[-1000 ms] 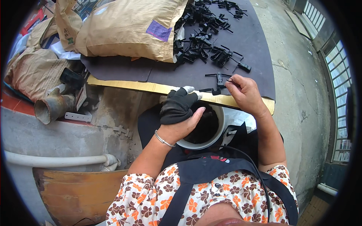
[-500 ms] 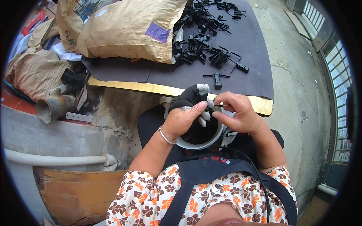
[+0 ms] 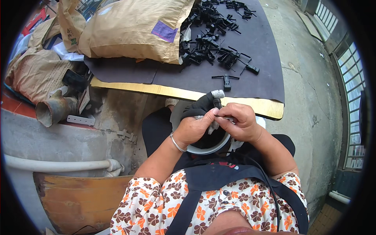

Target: Assembling small black plastic components by hand at a workbench.

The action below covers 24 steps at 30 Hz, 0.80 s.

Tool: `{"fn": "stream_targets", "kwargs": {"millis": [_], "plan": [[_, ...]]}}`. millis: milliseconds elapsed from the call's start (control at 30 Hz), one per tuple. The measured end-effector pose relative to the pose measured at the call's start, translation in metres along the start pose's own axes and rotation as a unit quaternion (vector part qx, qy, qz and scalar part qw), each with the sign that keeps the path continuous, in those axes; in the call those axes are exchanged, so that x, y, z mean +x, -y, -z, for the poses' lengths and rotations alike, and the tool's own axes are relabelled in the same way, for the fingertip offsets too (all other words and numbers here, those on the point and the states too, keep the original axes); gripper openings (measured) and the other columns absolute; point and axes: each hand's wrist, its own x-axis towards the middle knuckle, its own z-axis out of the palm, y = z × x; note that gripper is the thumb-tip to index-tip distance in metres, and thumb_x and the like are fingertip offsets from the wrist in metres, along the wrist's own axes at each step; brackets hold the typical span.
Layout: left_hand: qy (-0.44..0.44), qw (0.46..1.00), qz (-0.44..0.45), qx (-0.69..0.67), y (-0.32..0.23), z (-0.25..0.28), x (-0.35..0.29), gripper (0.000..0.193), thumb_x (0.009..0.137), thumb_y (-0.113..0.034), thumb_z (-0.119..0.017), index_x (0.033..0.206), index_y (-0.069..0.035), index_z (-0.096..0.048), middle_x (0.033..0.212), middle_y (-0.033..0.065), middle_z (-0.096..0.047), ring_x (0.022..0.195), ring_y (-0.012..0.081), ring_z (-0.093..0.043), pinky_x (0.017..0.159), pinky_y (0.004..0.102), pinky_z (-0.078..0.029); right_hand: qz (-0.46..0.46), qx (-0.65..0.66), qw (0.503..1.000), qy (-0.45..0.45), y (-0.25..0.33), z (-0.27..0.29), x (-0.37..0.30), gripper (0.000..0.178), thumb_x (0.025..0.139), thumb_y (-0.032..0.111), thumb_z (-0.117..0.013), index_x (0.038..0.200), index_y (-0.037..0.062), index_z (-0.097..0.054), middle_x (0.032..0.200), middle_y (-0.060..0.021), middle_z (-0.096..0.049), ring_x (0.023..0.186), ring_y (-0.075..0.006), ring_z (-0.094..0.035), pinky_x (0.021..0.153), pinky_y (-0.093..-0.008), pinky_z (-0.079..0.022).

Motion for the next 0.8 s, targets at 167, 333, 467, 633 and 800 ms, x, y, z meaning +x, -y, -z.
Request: {"fn": "stream_targets", "kwargs": {"millis": [167, 333, 467, 633, 800], "plan": [[0.043, 0.993, -0.041, 0.098, -0.012, -0.005, -0.004, 0.043, 0.090, -0.003, -0.052, 0.132, 0.002, -0.042, 0.099, 0.0061, -0.062, 0.076, 0.0075, -0.057, 0.061, 0.0196, -0.047, -0.228, 0.223, 0.942, -0.105, -0.004, -0.015, -0.011, 0.017, 0.085, 0.004, -0.063, 0.087, 0.0081, -0.047, 0.069, 0.0085, -0.041, 0.056, 0.0020, -0.035, 0.048, -0.0163, -0.030], [0.009, 0.985, -0.022, 0.170, -0.012, -0.007, -0.005, 0.040, 0.088, -0.007, -0.055, 0.126, 0.000, -0.048, 0.100, 0.0057, -0.062, 0.073, 0.0062, -0.055, 0.068, 0.0233, -0.048, -0.300, 0.311, 0.901, -0.038, 0.001, -0.002, 0.002, 0.013, 0.090, 0.012, -0.060, 0.088, 0.0060, -0.048, 0.072, 0.0057, -0.045, 0.059, -0.0009, -0.038, 0.051, -0.0172, -0.032], [-0.029, 0.978, -0.051, 0.200, -0.014, -0.008, -0.001, 0.038, 0.087, -0.007, -0.055, 0.124, 0.000, -0.051, 0.096, 0.0064, -0.063, 0.071, 0.0073, -0.056, 0.067, 0.0240, -0.048, -0.169, -0.010, 0.985, 0.037, -0.002, 0.010, 0.000, 0.019, 0.093, 0.018, -0.054, 0.085, 0.0008, -0.051, 0.067, -0.0040, -0.048, 0.058, -0.0097, -0.042, 0.054, -0.0259, -0.038], [-0.042, 0.970, -0.057, 0.234, -0.001, -0.009, 0.002, 0.035, 0.085, -0.006, -0.055, 0.119, 0.002, -0.054, 0.100, 0.0143, -0.064, 0.081, 0.0192, -0.062, 0.074, 0.0312, -0.049, -0.208, -0.018, 0.975, 0.074, 0.000, 0.008, 0.005, 0.021, 0.091, 0.016, -0.052, 0.079, -0.0016, -0.052, 0.065, -0.0157, -0.053, 0.057, -0.0267, -0.052, 0.057, -0.0338, -0.043], [-0.078, 0.863, -0.256, 0.428, 0.003, -0.013, 0.006, 0.033, 0.082, 0.000, -0.054, 0.114, 0.003, -0.056, 0.098, 0.0166, -0.063, 0.088, 0.0284, -0.061, 0.079, 0.0341, -0.048, -0.252, 0.042, 0.967, 0.021, -0.006, -0.006, -0.002, 0.024, 0.092, 0.016, -0.050, 0.076, -0.0023, -0.053, 0.061, -0.0153, -0.053, 0.054, -0.0219, -0.048, 0.056, -0.0335, -0.043]]}}
